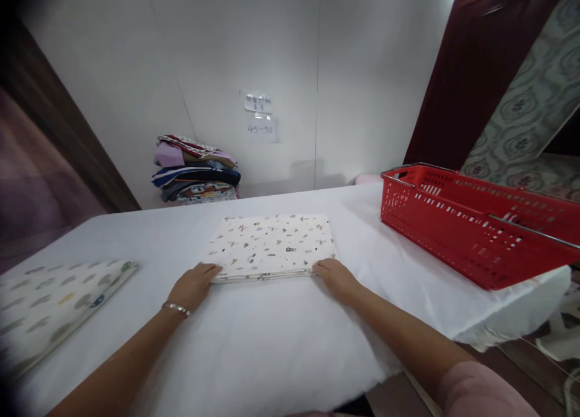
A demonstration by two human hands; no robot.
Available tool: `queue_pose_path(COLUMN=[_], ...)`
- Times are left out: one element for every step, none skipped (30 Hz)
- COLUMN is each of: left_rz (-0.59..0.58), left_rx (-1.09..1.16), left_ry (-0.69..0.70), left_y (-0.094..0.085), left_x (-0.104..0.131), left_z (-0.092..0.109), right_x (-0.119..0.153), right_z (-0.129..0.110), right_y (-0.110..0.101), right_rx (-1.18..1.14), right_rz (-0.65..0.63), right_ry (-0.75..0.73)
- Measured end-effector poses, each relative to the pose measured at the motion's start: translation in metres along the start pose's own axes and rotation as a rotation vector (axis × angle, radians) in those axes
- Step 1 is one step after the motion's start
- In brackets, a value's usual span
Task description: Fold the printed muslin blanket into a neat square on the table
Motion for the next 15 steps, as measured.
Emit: queue_pose_path(left_rz=[0.015,0.034,0.054,0.076,0.096,0.114,0.131,0.145,0.156,0.166,0.173,0.175,0.169,0.156,0.138], left_rx=[0.008,0.017,0.030,0.046,0.064,0.085,0.108,0.129,0.148,0.163,0.171,0.169,0.162,0.155,0.150], left_ry=[-0.003,-0.009,-0.012,-0.010,-0.007,-0.008,-0.017,-0.036,-0.060,-0.085,-0.107,-0.127,-0.141,-0.152,-0.161], left_y=[0.000,-0.001,-0.001,-0.001,0.000,0.000,0.001,0.002,0.003,0.003,0.003,0.003,0.003,0.003,0.003], left_x=[0.005,0.009,0.013,0.015,0.018,0.019,0.021,0.023,0.025,0.027,0.029,0.032,0.034,0.035,0.037], left_z=[-0.002,-0.005,-0.008,-0.010,-0.013,-0.016,-0.020,-0.024,-0.030,-0.034,-0.039,-0.042,-0.045,-0.046,-0.047], right_x=[0.002,0.004,0.005,0.005,0.007,0.011,0.016,0.021,0.025,0.026,0.025,0.025,0.023,0.021,0.019], right_z=[0.004,0.012,0.025,0.045,0.068,0.090,0.107,0.119,0.124,0.126,0.125,0.124,0.123,0.122,0.121], right_y=[-0.005,-0.013,-0.021,-0.028,-0.032,-0.031,-0.027,-0.021,-0.016,-0.012,-0.008,-0.004,-0.001,0.002,0.005], right_rx=[-0.054,-0.113,-0.180,-0.262,-0.351,-0.437,-0.510,-0.565,-0.598,-0.611,-0.613,-0.616,-0.617,-0.616,-0.613], right_rz=[0.015,0.046,0.085,0.115,0.121,0.101,0.055,-0.002,-0.063,-0.115,-0.156,-0.192,-0.224,-0.248,-0.268], right_ry=[-0.004,0.022,0.094,0.230,0.408,0.595,0.759,0.881,0.953,0.983,0.992,1.007,1.024,1.038,1.050])
Point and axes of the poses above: each hand's wrist, its own x-axis away from the middle knuckle, its own y-axis out of the palm, z = x × y, the point moved 9 cm from there along -x, towards the middle knuckle, and after that the axes turned 15 degrees about y, right-handed, at the moved point
